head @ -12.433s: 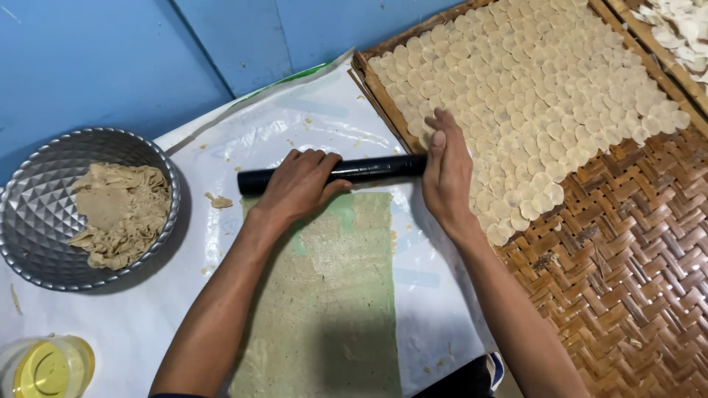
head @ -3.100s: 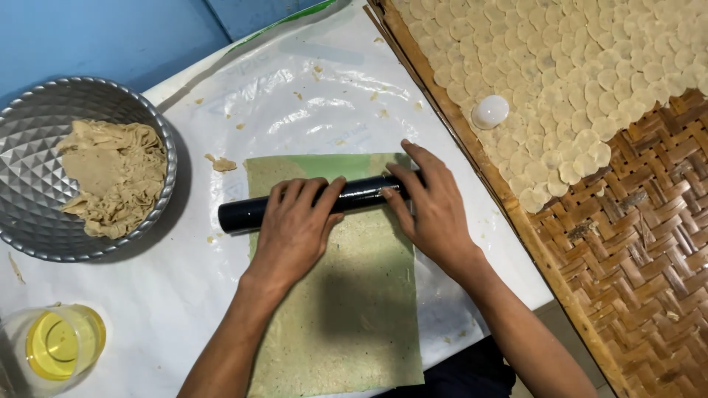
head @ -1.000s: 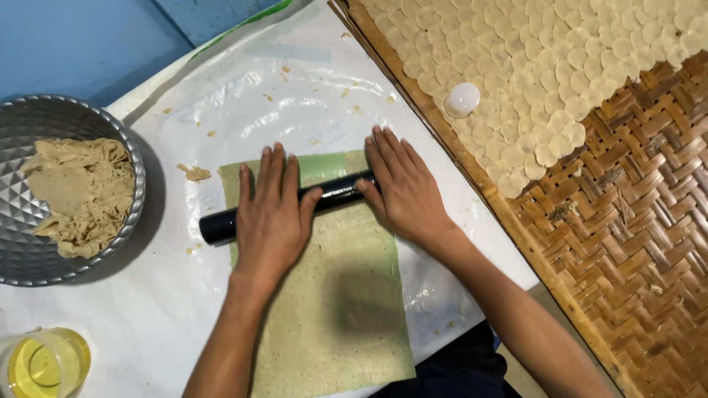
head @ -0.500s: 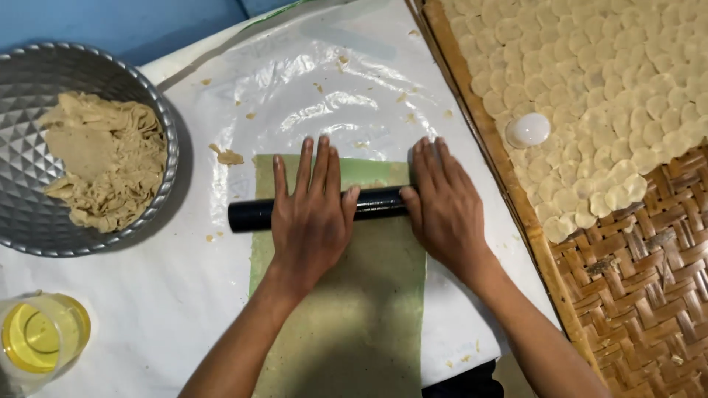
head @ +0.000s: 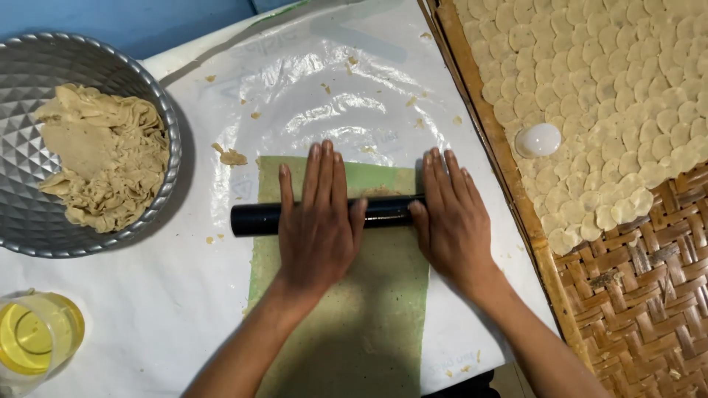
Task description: Rolling out small pieces of dough into thin discs using a rolling pin on a plastic sheet.
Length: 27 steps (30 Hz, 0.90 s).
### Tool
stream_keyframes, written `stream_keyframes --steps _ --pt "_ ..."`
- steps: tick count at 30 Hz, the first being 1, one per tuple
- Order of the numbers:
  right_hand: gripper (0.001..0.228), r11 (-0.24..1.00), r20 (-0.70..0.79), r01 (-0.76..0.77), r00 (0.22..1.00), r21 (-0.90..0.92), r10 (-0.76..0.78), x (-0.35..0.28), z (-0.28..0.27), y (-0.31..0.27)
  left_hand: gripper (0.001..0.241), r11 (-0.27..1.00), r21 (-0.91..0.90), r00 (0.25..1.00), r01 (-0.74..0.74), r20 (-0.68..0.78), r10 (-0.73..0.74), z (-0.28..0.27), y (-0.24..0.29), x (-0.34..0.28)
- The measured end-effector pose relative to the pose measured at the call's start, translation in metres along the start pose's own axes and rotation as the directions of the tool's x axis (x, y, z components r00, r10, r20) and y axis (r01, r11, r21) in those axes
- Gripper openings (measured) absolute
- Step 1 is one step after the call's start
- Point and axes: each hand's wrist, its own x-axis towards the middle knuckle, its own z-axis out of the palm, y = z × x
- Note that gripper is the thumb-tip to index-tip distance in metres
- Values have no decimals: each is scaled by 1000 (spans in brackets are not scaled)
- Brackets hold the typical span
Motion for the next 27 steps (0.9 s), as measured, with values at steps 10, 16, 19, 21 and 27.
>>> stream_keyframes --steps 10,16,19,21,27 --pt "66 991 137 -26 989 -135 45 7 19 19 60 996 57 988 -70 -131 77 0 -3 13" --pt "67 993 -38 24 999 -114 -29 -21 22 12 70 967 252 993 -38 -99 65 18 0 -18" --pt "65 993 -40 47 998 -112 -52 7 30 25 69 989 150 999 -6 -47 14 14 -8 12" --pt "64 980 -17 39 999 -197 -43 24 40 36 67 997 73 999 6 -41 -3 8 -10 33" --pt "64 995 139 -7 990 -102 21 45 29 37 74 997 65 993 39 108 -46 9 -21 57"
